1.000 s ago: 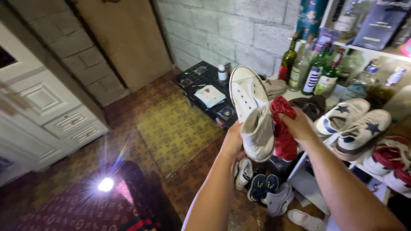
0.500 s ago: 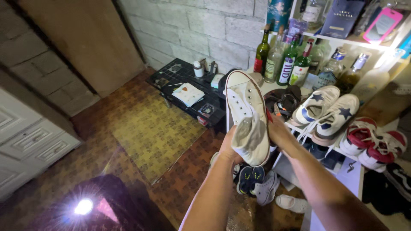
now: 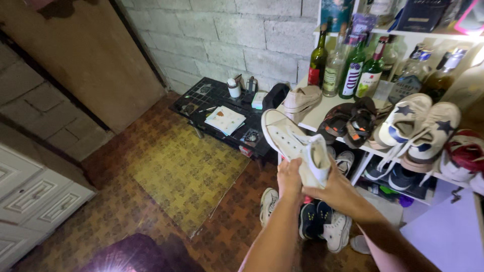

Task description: The person wipes a white canvas sneaker with a red cloth, cleaning the upper, toe, and sides. The person then places the shoe into a shoe cabinet and retrieves another white sneaker to continue wiping.

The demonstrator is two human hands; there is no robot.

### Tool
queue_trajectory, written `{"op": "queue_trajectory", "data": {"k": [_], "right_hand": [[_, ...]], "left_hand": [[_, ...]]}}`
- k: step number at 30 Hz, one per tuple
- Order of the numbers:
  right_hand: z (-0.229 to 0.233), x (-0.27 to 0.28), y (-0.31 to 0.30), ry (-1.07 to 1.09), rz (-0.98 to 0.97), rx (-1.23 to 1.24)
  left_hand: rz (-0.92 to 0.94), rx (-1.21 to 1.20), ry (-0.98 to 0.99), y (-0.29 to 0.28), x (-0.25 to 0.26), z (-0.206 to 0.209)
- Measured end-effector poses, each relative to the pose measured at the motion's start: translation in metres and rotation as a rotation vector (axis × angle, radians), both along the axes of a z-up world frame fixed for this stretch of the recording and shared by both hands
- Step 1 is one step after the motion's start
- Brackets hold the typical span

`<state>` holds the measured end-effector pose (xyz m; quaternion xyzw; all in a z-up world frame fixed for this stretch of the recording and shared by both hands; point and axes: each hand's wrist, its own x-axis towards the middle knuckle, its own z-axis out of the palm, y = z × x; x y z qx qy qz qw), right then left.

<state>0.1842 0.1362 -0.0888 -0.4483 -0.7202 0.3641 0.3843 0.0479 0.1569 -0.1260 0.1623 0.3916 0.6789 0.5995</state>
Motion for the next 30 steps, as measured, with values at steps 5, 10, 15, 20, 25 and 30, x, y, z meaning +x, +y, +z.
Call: {"op": "queue_trajectory", "data": {"k": [5, 10, 15, 20, 25, 30], "right_hand": [[-0.046, 0.002, 0.022, -0.023, -0.054, -0.013], [-0.126, 0.026, 0.049, 0.14, 0.045, -0.053], [-0.211, 0.066, 0.067, 0.245, -0.003, -0.083], [-0.272, 0.1, 0.081, 0.142, -0.005, -0.242], [-0.322, 0.137, 0.057, 0.109, -0.095, -0.34], [-0.414, 0.184, 0.023, 0.285, -0.125, -0.308]], "left_hand": [[-0.022, 0.11, 0.041, 0.015, -0.003, -0.036], [-0.112, 0.069, 0.038, 0.025, 0.008, -0.084], [-0.103, 0.144, 0.287, 0.048, 0.026, -0.168], [-0.182, 0.089, 0.24, 0.056, 0.057, -0.261], [-0.373, -0.005, 0.267, 0.052, 0.092, -0.335], [-0.541, -0.002, 0.466, 0.039, 0.128, -0.402]]}}
